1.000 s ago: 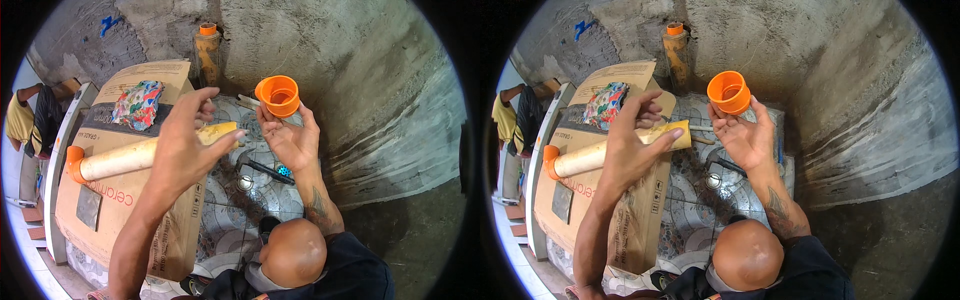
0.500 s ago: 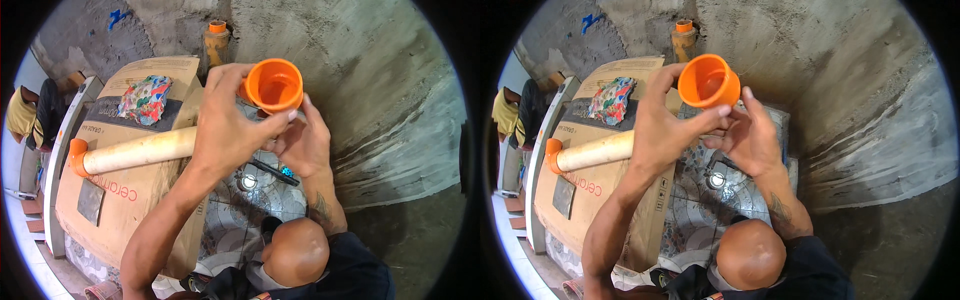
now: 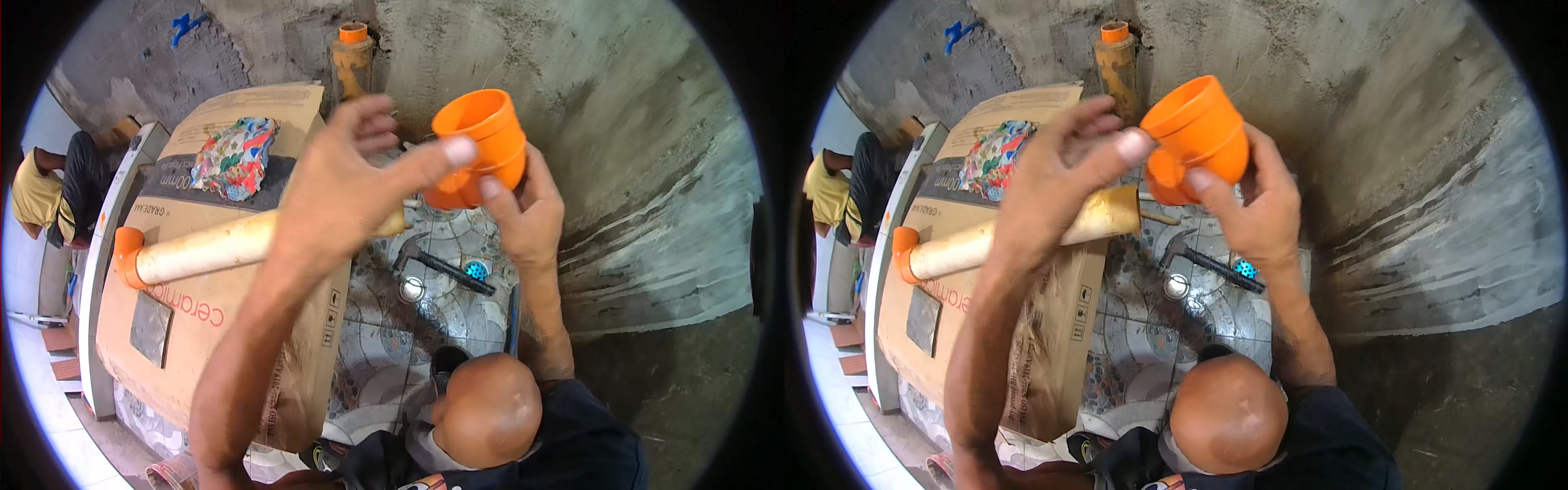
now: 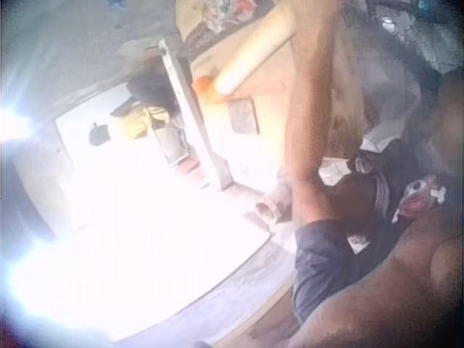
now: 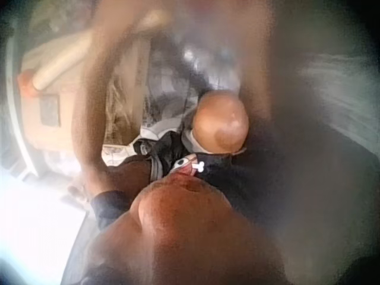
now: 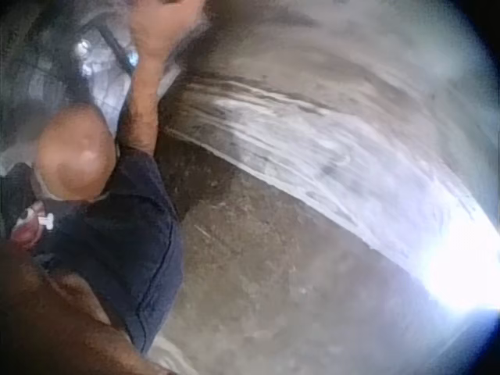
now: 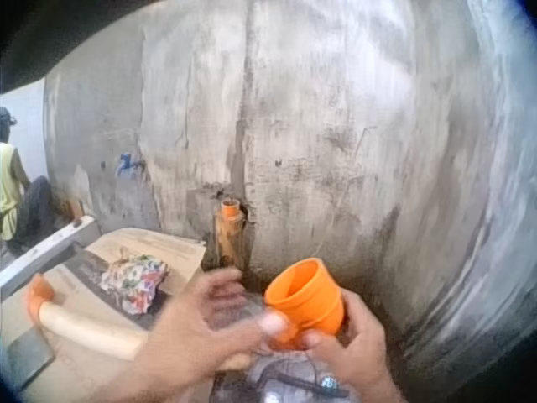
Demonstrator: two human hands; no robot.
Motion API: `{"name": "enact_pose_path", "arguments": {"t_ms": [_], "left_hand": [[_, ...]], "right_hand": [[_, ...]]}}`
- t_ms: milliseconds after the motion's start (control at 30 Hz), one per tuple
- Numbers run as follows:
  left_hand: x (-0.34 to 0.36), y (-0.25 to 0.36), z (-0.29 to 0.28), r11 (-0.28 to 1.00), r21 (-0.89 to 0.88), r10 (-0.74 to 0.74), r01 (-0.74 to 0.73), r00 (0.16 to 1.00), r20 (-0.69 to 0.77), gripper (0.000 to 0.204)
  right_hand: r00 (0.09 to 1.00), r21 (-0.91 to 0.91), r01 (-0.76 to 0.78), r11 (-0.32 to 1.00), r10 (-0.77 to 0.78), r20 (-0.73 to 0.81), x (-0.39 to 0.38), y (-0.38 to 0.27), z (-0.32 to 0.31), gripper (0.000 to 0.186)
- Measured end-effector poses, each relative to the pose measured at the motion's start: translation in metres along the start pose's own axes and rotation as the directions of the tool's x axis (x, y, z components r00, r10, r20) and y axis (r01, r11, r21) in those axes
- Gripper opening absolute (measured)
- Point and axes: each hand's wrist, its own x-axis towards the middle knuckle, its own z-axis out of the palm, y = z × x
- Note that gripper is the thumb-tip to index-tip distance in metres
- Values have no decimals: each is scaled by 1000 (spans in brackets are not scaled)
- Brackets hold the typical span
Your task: The person applies adhesive from a small can to the inside of an orange PVC elbow and the end of a beige PVC pipe, then slides the elbow onto the pipe and holds it in place.
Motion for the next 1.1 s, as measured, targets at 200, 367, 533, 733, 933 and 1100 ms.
{"name": "enact_pose_path", "arguments": {"t_ms": [200, 367, 533, 733, 933, 1100], "left_hand": [[-11, -11, -96, 811, 573, 0, -113, 981, 193, 84], [-42, -34, -91, 552, 747, 53, -370, 910, 412, 93], [-56, -59, -80, 357, 851, 155, -384, 923, 352, 94], [-48, -61, -85, 326, 849, 137, -417, 909, 394, 82], [-28, -29, -99, 456, 812, 29, -364, 918, 396, 79], [-9, -12, -113, 512, 751, 126, -417, 901, 414, 73]], "right_hand": [[985, 123, -170, 978, 171, 5, -16, 46, -47, 52], [930, 263, -363, 894, 331, 158, -39, 77, -61, 59], [919, 204, -363, 909, 313, 239, -43, 82, -47, 65], [955, -15, -154, 988, 153, 254, -38, 78, -42, 71], [925, -388, 279, 878, -137, 354, -26, 57, -46, 73], [980, -258, 63, 964, -11, 196, -22, 49, -41, 57]]}}
